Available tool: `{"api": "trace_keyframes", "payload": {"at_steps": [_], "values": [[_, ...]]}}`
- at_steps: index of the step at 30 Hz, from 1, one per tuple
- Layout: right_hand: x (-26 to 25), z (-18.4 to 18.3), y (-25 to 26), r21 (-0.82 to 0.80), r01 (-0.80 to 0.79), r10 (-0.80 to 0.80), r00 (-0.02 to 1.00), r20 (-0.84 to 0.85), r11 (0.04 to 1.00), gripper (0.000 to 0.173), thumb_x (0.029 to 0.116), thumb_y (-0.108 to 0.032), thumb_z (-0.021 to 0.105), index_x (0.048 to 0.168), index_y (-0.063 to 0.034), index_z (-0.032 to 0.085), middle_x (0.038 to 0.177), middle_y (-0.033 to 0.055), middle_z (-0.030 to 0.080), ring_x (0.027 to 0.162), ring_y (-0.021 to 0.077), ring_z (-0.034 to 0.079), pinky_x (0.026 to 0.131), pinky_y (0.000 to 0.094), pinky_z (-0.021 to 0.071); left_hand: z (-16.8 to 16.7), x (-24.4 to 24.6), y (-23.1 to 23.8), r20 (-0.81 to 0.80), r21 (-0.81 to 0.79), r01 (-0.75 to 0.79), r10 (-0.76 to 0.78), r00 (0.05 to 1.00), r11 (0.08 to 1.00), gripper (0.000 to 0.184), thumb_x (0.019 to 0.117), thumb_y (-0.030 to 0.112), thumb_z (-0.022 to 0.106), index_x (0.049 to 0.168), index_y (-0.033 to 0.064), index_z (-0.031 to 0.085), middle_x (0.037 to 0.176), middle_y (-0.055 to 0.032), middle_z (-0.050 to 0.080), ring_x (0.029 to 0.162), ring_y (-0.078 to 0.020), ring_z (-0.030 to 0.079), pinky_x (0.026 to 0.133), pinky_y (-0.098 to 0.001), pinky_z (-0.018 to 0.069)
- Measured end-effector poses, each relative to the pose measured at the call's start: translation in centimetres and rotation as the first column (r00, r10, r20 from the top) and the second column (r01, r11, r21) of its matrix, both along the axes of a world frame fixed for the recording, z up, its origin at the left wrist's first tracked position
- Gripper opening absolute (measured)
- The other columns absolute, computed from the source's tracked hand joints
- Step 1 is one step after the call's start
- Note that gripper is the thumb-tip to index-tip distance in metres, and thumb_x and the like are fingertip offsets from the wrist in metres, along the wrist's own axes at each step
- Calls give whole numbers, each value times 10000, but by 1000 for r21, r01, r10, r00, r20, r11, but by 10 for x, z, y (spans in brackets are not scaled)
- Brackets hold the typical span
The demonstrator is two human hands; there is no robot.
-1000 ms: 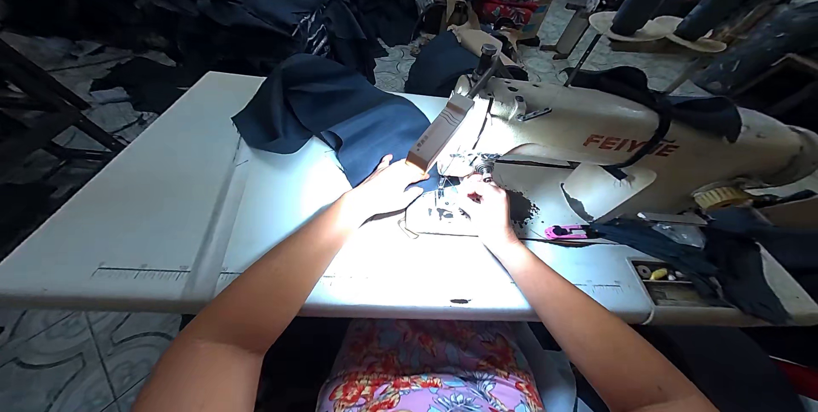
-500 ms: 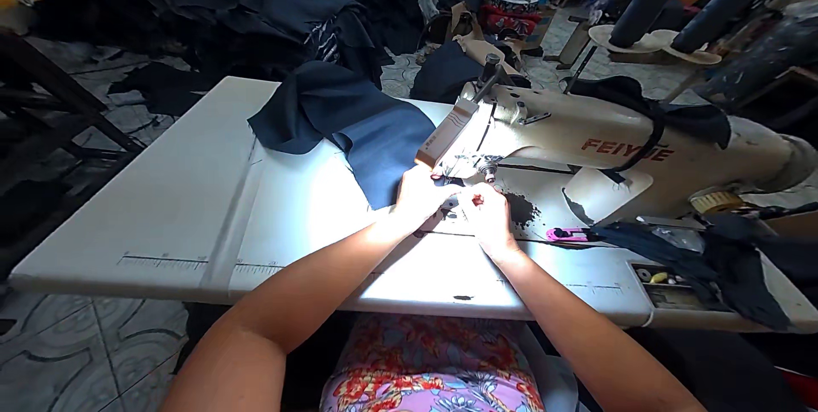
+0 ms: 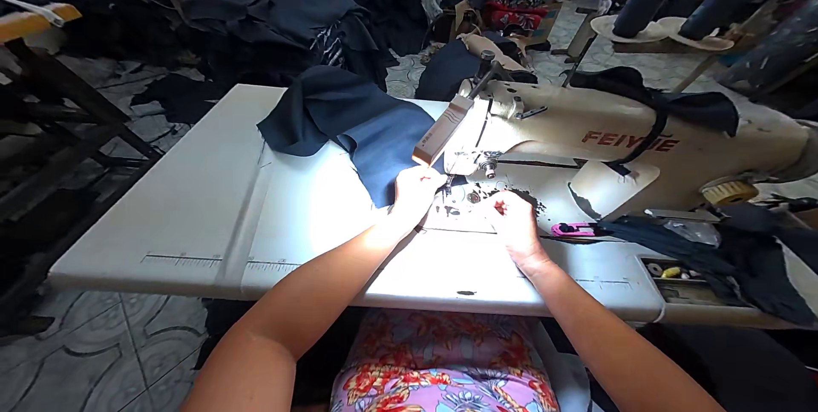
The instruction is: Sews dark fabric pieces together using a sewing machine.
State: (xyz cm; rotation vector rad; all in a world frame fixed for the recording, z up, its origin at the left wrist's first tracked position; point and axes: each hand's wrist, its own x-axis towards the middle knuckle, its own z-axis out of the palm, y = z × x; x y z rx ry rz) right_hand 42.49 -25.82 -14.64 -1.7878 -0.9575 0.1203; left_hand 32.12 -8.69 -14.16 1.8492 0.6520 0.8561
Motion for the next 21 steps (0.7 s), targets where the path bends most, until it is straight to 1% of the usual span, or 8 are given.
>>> {"api": "trace_keyframes", "payload": {"at_steps": [2, 5, 7, 9, 11, 13, 16, 21], "values": [[1, 0, 3, -2, -7, 7, 1000, -13, 1000, 90, 928, -12, 689, 860, 27, 644, 791, 70, 616, 721, 91, 590, 696, 259, 518, -1, -4, 1, 33, -65, 19, -17, 999, 998, 131, 929, 85, 730, 825, 10, 706, 727, -34, 641, 675, -76, 584, 673, -273, 494], [-2, 0, 9, 5, -37, 37, 999, -27, 999, 132, 940, -19, 684, 840, 44, 625, 834, 105, 605, 751, 122, 588, 711, 282, 522, 0, -4, -5, 89, -224, 47, -27, 996, 974, 106, 935, 48, 707, 841, 1, 698, 747, -38, 670, 674, -66, 618, 667, -244, 527], [-6, 2, 13, 18, -56, 57, 998, -35, 998, 132, 936, -5, 678, 825, 37, 622, 821, 98, 606, 739, 111, 583, 699, 270, 514, 5, -1, -13, 110, -360, 51, -12, 994, 932, 23, 913, 20, 713, 909, -2, 721, 770, -45, 681, 663, -78, 617, 645, -241, 528], [-10, 4, 15, 35, -70, 72, 996, -52, 997, 108, 920, 12, 678, 826, 21, 627, 789, 66, 598, 717, 86, 570, 684, 248, 504, 11, 4, -20, 104, -441, 63, -19, 994, 895, 100, 895, 9, 727, 992, -11, 712, 817, -62, 667, 675, -101, 601, 637, -261, 518], [-11, 3, 14, 31, -74, 76, 995, -60, 997, 100, 913, 16, 687, 833, 22, 626, 786, 65, 591, 715, 88, 566, 686, 251, 502, 12, 10, -25, 93, -486, 68, -26, 995, 871, 71, 913, 33, 724, 972, 6, 695, 832, -55, 652, 692, -104, 594, 641, -269, 518], [-12, 1, 12, 21, -72, 74, 995, -71, 997, 87, 916, 21, 684, 846, 36, 633, 795, 78, 596, 723, 93, 567, 692, 256, 502, 10, 19, -28, 108, -551, 44, 19, 994, 833, 57, 924, 46, 717, 888, 35, 674, 740, -17, 608, 594, -73, 530, 554, -231, 458], [-10, -1, 6, 6, -60, 61, 994, -87, 998, 75, 923, -2, 690, 863, 25, 654, 787, 61, 618, 721, 72, 581, 698, 235, 505, 8, 25, -33, 112, -579, -20, 103, 988, 815, 53, 922, 59, 727, 895, 32, 691, 726, -15, 594, 582, -74, 500, 554, -240, 432], [-2, -6, -3, 5, -51, 52, 995, -88, 999, 63, 921, -5, 684, 884, 36, 655, 798, 74, 628, 729, 90, 597, 706, 260, 524, 0, 27, -40, 156, -505, -98, 203, 967, 857, 62, 882, 63, 773, 855, 31, 727, 744, -38, 643, 642, -98, 561, 612, -271, 475]]}}
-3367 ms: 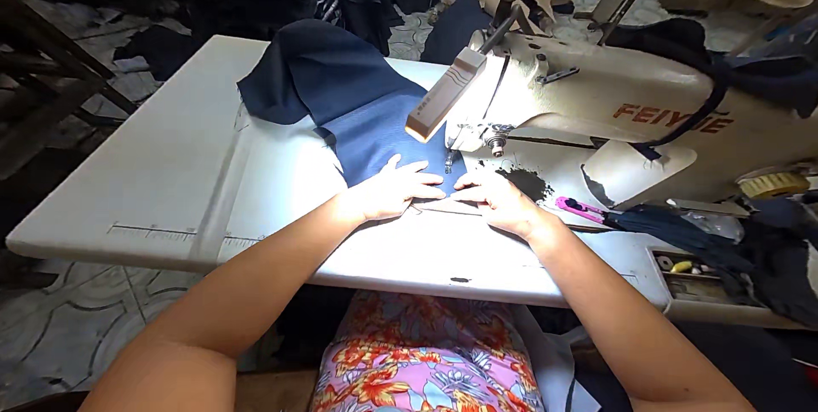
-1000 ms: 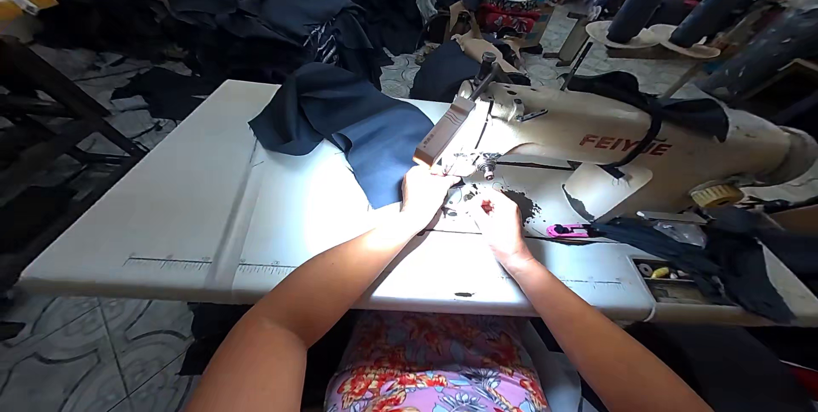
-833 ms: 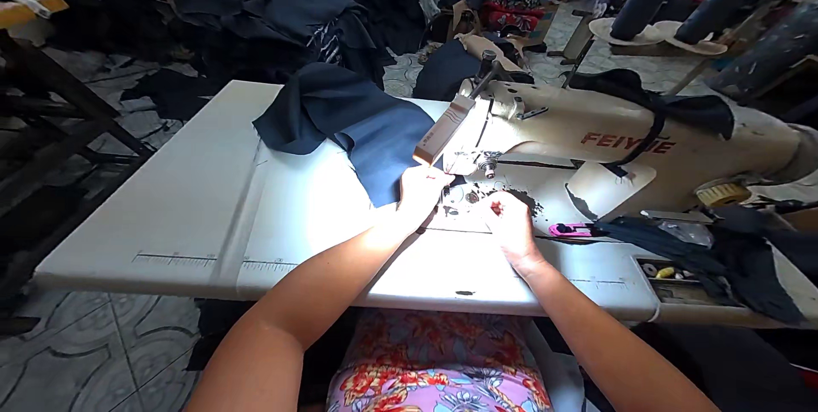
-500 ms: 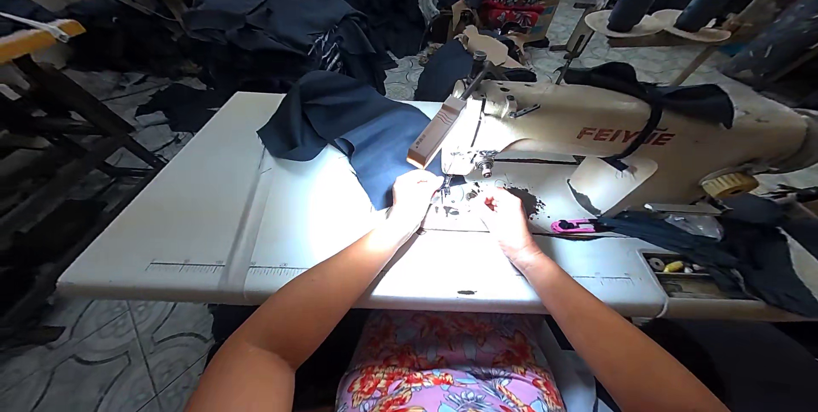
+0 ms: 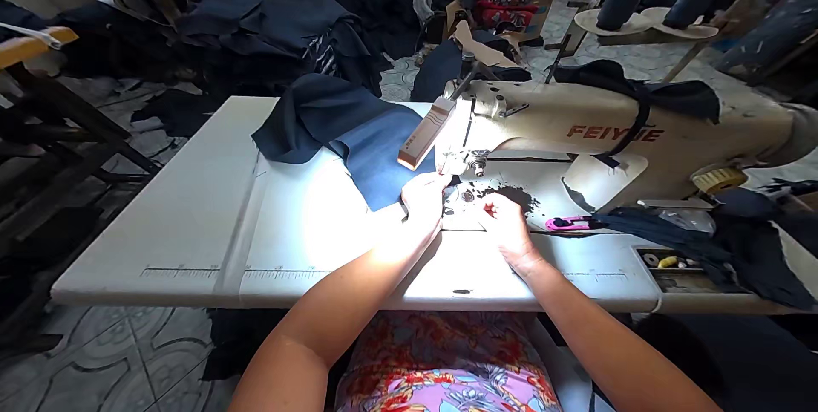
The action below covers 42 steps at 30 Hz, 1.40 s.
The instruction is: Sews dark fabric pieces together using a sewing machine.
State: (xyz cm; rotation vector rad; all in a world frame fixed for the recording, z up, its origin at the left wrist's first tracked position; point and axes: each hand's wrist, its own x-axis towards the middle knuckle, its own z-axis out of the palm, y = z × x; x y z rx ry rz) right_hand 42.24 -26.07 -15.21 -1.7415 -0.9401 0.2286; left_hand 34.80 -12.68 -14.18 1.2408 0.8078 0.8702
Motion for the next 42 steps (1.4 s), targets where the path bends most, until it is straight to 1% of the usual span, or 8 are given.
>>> {"api": "trace_keyframes", "payload": {"at_steps": [9, 16, 21, 24, 27, 32, 37, 42], "values": [[0, 3, 4, -12, -24, 23, 1000, -17, 1000, 57, 922, 3, 695, 889, 31, 659, 803, 75, 631, 722, 91, 598, 700, 260, 521, 10, -21, 5, 19, -80, 52, -50, 999, 995, 116, 973, 29, 648, 867, 14, 690, 683, -11, 623, 546, -49, 562, 546, -193, 499], [-8, 4, 16, 31, -45, 47, 997, -58, 998, 109, 911, 13, 711, 834, 25, 634, 762, 55, 599, 689, 67, 573, 665, 222, 504, 11, -24, 6, 109, -175, 94, -75, 991, 980, 91, 976, -11, 607, 1017, -23, 688, 746, -28, 660, 548, -50, 582, 526, -185, 512], [-9, 3, 16, 11, -43, 44, 997, -64, 999, 97, 929, -15, 701, 862, 27, 645, 778, 59, 619, 710, 71, 590, 692, 241, 514, 10, -16, -1, -20, -56, 103, -104, 994, 993, 81, 934, 64, 722, 989, 4, 720, 795, -43, 673, 616, -69, 592, 568, -219, 500], [-7, 4, 13, 5, -33, 33, 999, -23, 999, 100, 935, -15, 680, 856, 37, 646, 773, 59, 610, 702, 61, 573, 679, 224, 500, 13, -24, -11, -94, 277, 57, -32, 995, 959, 79, 944, 121, 727, 916, 47, 725, 771, -28, 655, 627, -81, 562, 597, -250, 477], [-4, 2, 10, 19, -24, 24, 999, 45, 1000, 107, 930, -36, 678, 858, 40, 660, 769, 53, 614, 711, 44, 564, 689, 207, 484, 29, -30, -25, -55, 572, -47, 96, 994, 819, 152, 947, 107, 725, 1055, 5, 754, 958, -115, 731, 784, -156, 672, 748, -325, 565], [-11, 3, 12, -47, -49, 49, 999, 6, 998, 124, 938, -42, 683, 928, 80, 662, 838, 130, 653, 776, 133, 616, 757, 304, 525, 36, -14, -36, 66, 571, -221, 224, 972, 791, 158, 939, 165, 744, 966, 10, 743, 904, -116, 715, 755, -179, 666, 710, -360, 562], [-20, 6, 8, -29, -71, 71, 997, 29, 997, 135, 942, -61, 683, 924, 73, 677, 831, 124, 664, 767, 126, 629, 751, 296, 536, 32, -18, -41, 57, 562, -133, 122, 991, 816, 181, 1012, 170, 642, 1027, -4, 691, 899, -108, 676, 757, -146, 637, 723, -314, 556], [-17, 10, -2, 37, -2, -8, 966, 258, 999, 123, 933, -58, 647, 906, 53, 691, 824, 139, 678, 746, 178, 659, 712, 332, 554, 24, -42, -23, 8, 632, 13, -24, 1000, 775, 141, 996, 86, 629, 1094, -7, 672, 879, -114, 692, 699, -149, 655, 675, -329, 574]]}}
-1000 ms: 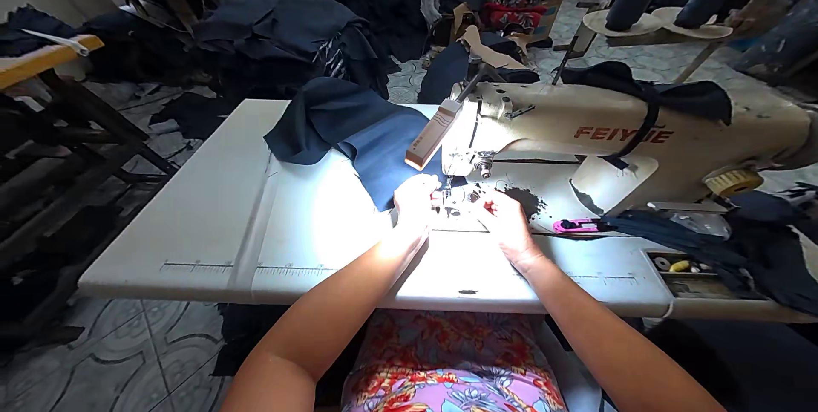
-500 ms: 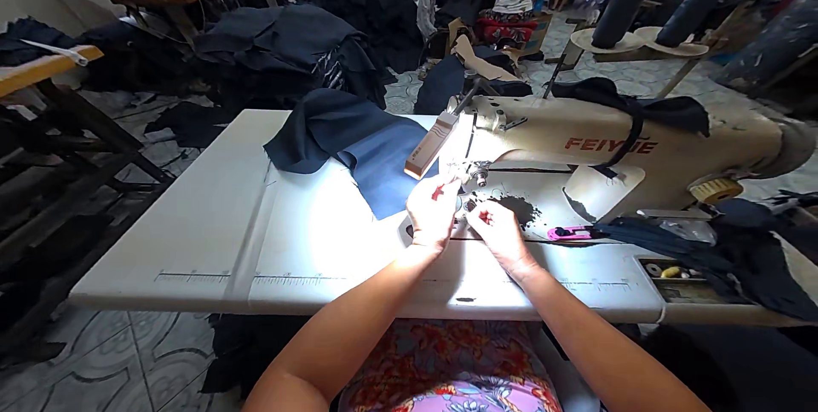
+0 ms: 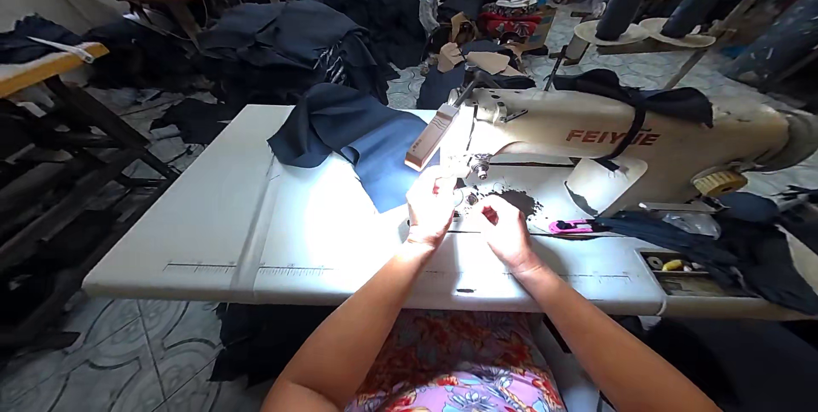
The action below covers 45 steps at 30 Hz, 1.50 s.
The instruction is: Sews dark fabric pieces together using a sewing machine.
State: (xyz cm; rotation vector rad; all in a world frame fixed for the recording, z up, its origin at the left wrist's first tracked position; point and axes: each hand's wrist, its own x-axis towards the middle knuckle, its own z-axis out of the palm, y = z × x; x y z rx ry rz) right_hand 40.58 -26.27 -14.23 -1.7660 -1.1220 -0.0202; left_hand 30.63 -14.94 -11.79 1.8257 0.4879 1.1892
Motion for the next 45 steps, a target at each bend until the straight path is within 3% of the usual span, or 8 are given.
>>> {"api": "trace_keyframes", "payload": {"at_steps": [5, 10, 14, 21, 34, 38, 41, 45], "values": [[7, 6, 2, 154, -115, 5, 817, 576, 981, 198, 883, -26, 627, 1032, 28, 746, 993, 198, 736, 936, 320, 730, 855, 434, 594, -2, -22, 20, -301, 493, 213, -64, 952, 843, 131, 913, -5, 631, 948, -8, 757, 889, -146, 719, 860, -255, 708, 796, -423, 576], [23, 1, 3, -231, -108, 237, 713, 660, 967, 159, 923, -80, 659, 1014, -47, 785, 1031, 177, 729, 1002, 363, 710, 818, 527, 583, 2, -56, 24, -887, 312, 685, -57, 459, 658, 253, 1028, 104, 489, 1041, 36, 732, 1002, -174, 719, 977, -365, 695, 821, -559, 534], [20, 3, 8, -448, -58, 241, 901, 362, 892, 179, 978, -140, 654, 989, -3, 769, 974, 178, 728, 964, 350, 716, 833, 543, 571, 2, -47, 62, -770, 438, 528, 0, 638, 728, 160, 967, 34, 584, 956, -5, 738, 927, -185, 705, 949, -356, 695, 854, -519, 542], [20, 9, 29, -163, 185, -107, 911, 399, 969, 134, 938, -97, 691, 936, 17, 761, 903, 201, 731, 843, 354, 730, 748, 525, 584, 1, 12, 109, -506, 250, 116, 27, 862, 961, 177, 969, 76, 588, 955, -25, 733, 970, -188, 734, 983, -324, 709, 909, -539, 535], [18, -5, 18, 43, 26, -46, 837, 546, 999, 190, 871, -74, 654, 986, 34, 760, 847, 169, 731, 732, 296, 717, 661, 448, 591, -12, -8, 84, -664, 438, 467, -75, 744, 768, 102, 920, -2, 629, 877, -37, 715, 873, -196, 704, 915, -364, 699, 842, -534, 542], [-13, 0, 21, -154, -10, 10, 1000, 0, 988, 165, 953, -61, 626, 1013, 41, 741, 817, 116, 717, 720, 176, 689, 721, 339, 582, 1, -55, 45, -829, 291, 617, -130, 544, 731, 231, 1021, 103, 512, 1042, 50, 736, 989, -149, 713, 978, -321, 689, 855, -532, 527], [-29, 15, 25, -50, -215, 109, 666, -738, 975, 107, 1015, -22, 564, 1076, 62, 589, 744, 48, 663, 627, 83, 662, 624, 230, 585, -10, -69, 25, -727, 348, 653, -246, 641, 673, 261, 1033, 79, 496, 1109, 37, 741, 1128, -139, 733, 1093, -285, 693, 973, -472, 528], [-41, 26, 19, -51, -97, 6, 516, -857, 994, 118, 1038, 4, 506, 1155, 5, 518, 757, 9, 542, 576, 37, 525, 533, 182, 470, -4, -76, -8, -755, 227, 821, -437, 488, 525, 156, 950, -31, 558, 955, -40, 713, 940, -197, 704, 924, -326, 706, 838, -467, 567]]}}
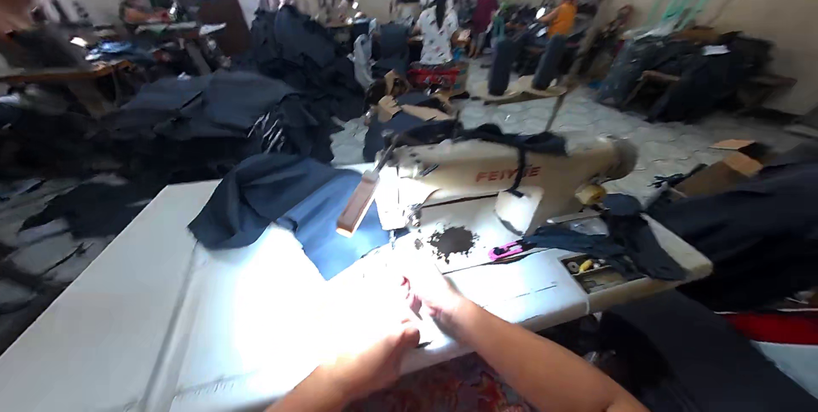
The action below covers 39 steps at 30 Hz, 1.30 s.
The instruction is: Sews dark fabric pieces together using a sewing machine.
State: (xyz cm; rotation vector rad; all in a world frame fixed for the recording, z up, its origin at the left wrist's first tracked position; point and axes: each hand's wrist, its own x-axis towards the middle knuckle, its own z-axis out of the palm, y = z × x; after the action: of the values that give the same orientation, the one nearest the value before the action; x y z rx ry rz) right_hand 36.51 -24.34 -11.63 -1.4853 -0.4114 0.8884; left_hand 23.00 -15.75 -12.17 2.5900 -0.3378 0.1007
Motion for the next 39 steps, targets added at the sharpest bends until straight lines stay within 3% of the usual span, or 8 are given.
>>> {"api": "trace_keyframes", "payload": {"at_steps": [4, 8, 13, 16, 19, 22, 35, 39], "values": [[11, -13, -24, -147, -119, 183, 799, 572, 982, 280, 1014, -64, 556, 1207, 115, 652, 1170, 234, 693, 1115, 260, 657, 1030, 401, 494, -12, 19, 14, 534, -7, -67, 60, 843, 998, 225, 966, 87, 556, 1071, 40, 750, 1068, -91, 757, 992, -153, 735, 896, -297, 596], [12, -14, -54, -331, -371, 496, 616, 612, 868, 282, 989, -12, 454, 1002, 71, 722, 990, 200, 705, 953, 282, 652, 884, 481, 499, 1, 37, 38, 312, 153, 96, -141, 940, 984, 388, 984, 65, 550, 1355, 26, 657, 1418, -141, 632, 1357, -277, 574, 1155, -466, 429], [19, -14, -86, -247, -438, 490, 621, 612, 864, 291, 1016, -41, 447, 957, 78, 707, 902, 148, 680, 818, 182, 600, 776, 398, 485, -4, 44, 27, 126, -176, 149, -128, 984, 973, 226, 960, 62, 657, 1141, -48, 731, 907, -183, 738, 839, -231, 715, 847, -379, 572], [23, 2, -101, -437, -154, 437, 591, 678, 886, 273, 1025, -90, 502, 998, 79, 714, 895, 219, 692, 849, 321, 663, 800, 506, 522, -5, 52, 25, 137, -217, 26, 4, 991, 976, 178, 961, 110, 652, 968, -25, 769, 859, -115, 737, 767, -96, 668, 761, -246, 547], [49, 27, -108, -758, 317, 518, 578, 631, 570, 419, 1060, -149, 486, 1464, -49, 527, 1247, 284, 654, 1152, 459, 648, 931, 603, 525, 4, 56, 27, -9, -180, -159, 160, 987, 971, 190, 980, 177, 652, 1015, 24, 759, 846, -74, 713, 724, -81, 617, 721, -267, 522], [91, 25, -121, -831, 406, 506, 660, 555, 382, 548, 1121, -431, 333, 1517, -76, 466, 1370, 265, 613, 1292, 436, 586, 1023, 611, 469, 5, 57, 28, -53, -70, -251, 247, 967, 966, 207, 992, 217, 645, 1030, 44, 752, 857, -86, 700, 754, -150, 618, 744, -345, 513], [89, 8, -123, -806, 432, 541, 598, 592, 404, 545, 1096, -481, 394, 1551, -185, 436, 1392, 287, 564, 1216, 458, 616, 941, 586, 517, -29, 57, 30, 61, -175, -390, 405, 912, 904, 204, 985, 198, 626, 987, 50, 767, 827, -66, 695, 740, -99, 597, 714, -287, 483], [83, 14, -119, -806, 403, 532, 608, 589, 433, 573, 1101, -499, 352, 1440, -61, 500, 1292, 268, 630, 1221, 429, 626, 961, 578, 509, -35, 55, 31, 108, -175, -366, 387, 916, 914, 209, 978, 192, 627, 978, 37, 767, 833, -89, 704, 755, -130, 626, 734, -318, 505]]}}
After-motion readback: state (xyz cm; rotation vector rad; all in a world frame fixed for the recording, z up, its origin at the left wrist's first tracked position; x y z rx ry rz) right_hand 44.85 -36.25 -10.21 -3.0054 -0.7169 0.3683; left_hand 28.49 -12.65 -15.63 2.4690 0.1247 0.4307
